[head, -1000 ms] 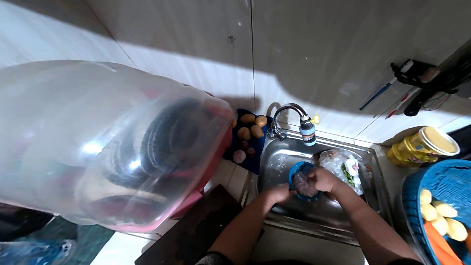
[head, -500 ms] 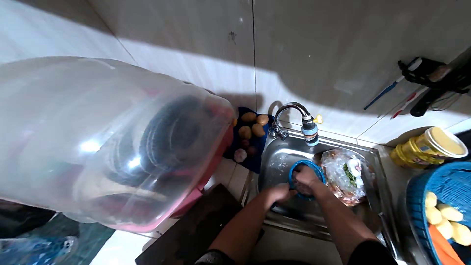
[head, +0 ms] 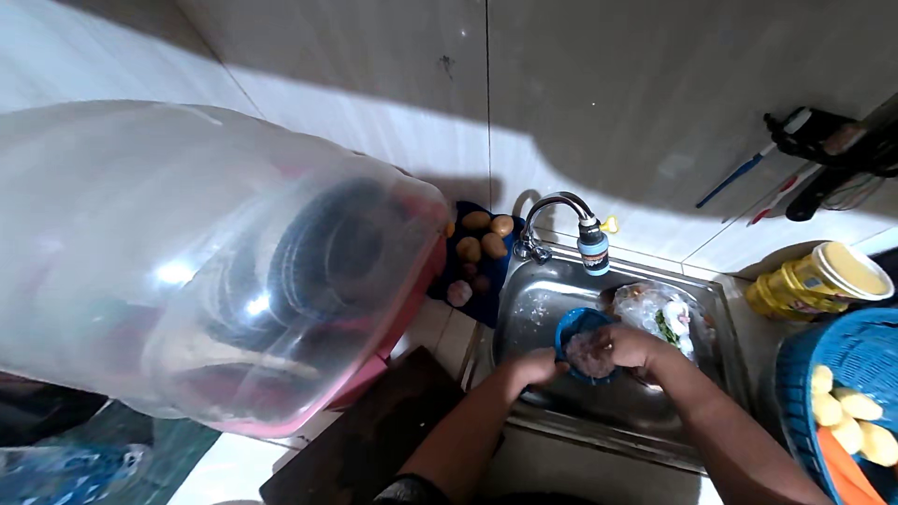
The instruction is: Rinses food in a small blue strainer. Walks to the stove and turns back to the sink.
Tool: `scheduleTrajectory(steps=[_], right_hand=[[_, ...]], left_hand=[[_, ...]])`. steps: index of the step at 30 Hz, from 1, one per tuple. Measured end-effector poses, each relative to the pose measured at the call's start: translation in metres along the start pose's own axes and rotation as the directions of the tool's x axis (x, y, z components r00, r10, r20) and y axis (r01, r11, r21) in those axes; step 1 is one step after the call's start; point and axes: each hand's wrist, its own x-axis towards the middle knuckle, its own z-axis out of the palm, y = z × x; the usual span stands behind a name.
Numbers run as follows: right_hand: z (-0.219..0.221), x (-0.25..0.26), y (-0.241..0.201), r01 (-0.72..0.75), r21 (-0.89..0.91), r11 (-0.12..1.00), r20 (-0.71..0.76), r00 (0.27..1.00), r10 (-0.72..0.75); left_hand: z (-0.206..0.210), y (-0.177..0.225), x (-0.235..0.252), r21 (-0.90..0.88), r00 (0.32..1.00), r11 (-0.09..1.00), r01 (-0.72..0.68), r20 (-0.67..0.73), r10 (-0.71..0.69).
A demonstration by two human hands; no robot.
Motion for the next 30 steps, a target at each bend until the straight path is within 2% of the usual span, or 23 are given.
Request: scheduleTrajectory(steps=[2,4,7,9,12,16,19,21,23,26,30], right_hand=[[-0.005,0.014,0.021,-0.007,0.087,0.996,-0.133,0.991,0.019],[0.008,0.037,0.033,-0.046,0.072,0.996,-0.198,0.978,0.059],[0.064,0.078,0.043,-0.237,0.090,0.967,-0.189,0.950,0.250],[0.095,0.091,0.031,-0.348,0.159,0.924,-0.193,0.907,0.375],[0.104,0.092,0.010,-0.373,0.237,0.897,-0.128,0.903,0.410],[0.097,0.083,-0.004,-0.330,0.353,0.875,0.022,0.938,0.345],[0.085,0.068,-0.014,-0.290,0.348,0.891,0.106,0.957,0.270],[0.082,0.059,-0.015,-0.201,0.322,0.925,0.124,0.978,0.170],[0.076,0.049,-0.014,-0.040,0.248,0.968,0.106,0.994,0.014],[0.064,0.036,-0.008,0.178,0.032,0.984,0.073,0.981,-0.179],[0.050,0.010,0.011,0.287,-0.139,0.948,-0.015,0.957,-0.291]], left_hand=[[0.000,0.003,-0.003,0.001,1.000,1.000,-0.003,0.027,0.003],[0.000,0.001,-0.003,0.009,0.999,1.000,0.005,0.037,-0.005],[-0.002,0.000,-0.005,0.007,0.997,1.000,-0.004,0.076,0.003],[-0.003,0.000,-0.005,-0.002,0.994,1.000,-0.001,0.107,0.002],[-0.006,0.001,-0.006,-0.026,0.991,1.000,0.010,0.133,-0.007],[-0.006,0.001,-0.006,-0.038,0.991,0.999,0.022,0.131,-0.017],[-0.002,-0.002,-0.002,-0.029,0.993,0.999,0.020,0.120,-0.016],[-0.001,-0.002,-0.001,-0.021,0.993,1.000,0.017,0.120,-0.015],[-0.004,0.000,-0.004,-0.021,0.992,0.999,0.026,0.123,-0.023],[-0.008,0.004,-0.012,-0.028,0.994,0.999,0.023,0.112,-0.020],[-0.008,0.000,-0.009,-0.003,0.996,1.000,0.021,0.089,-0.021]])
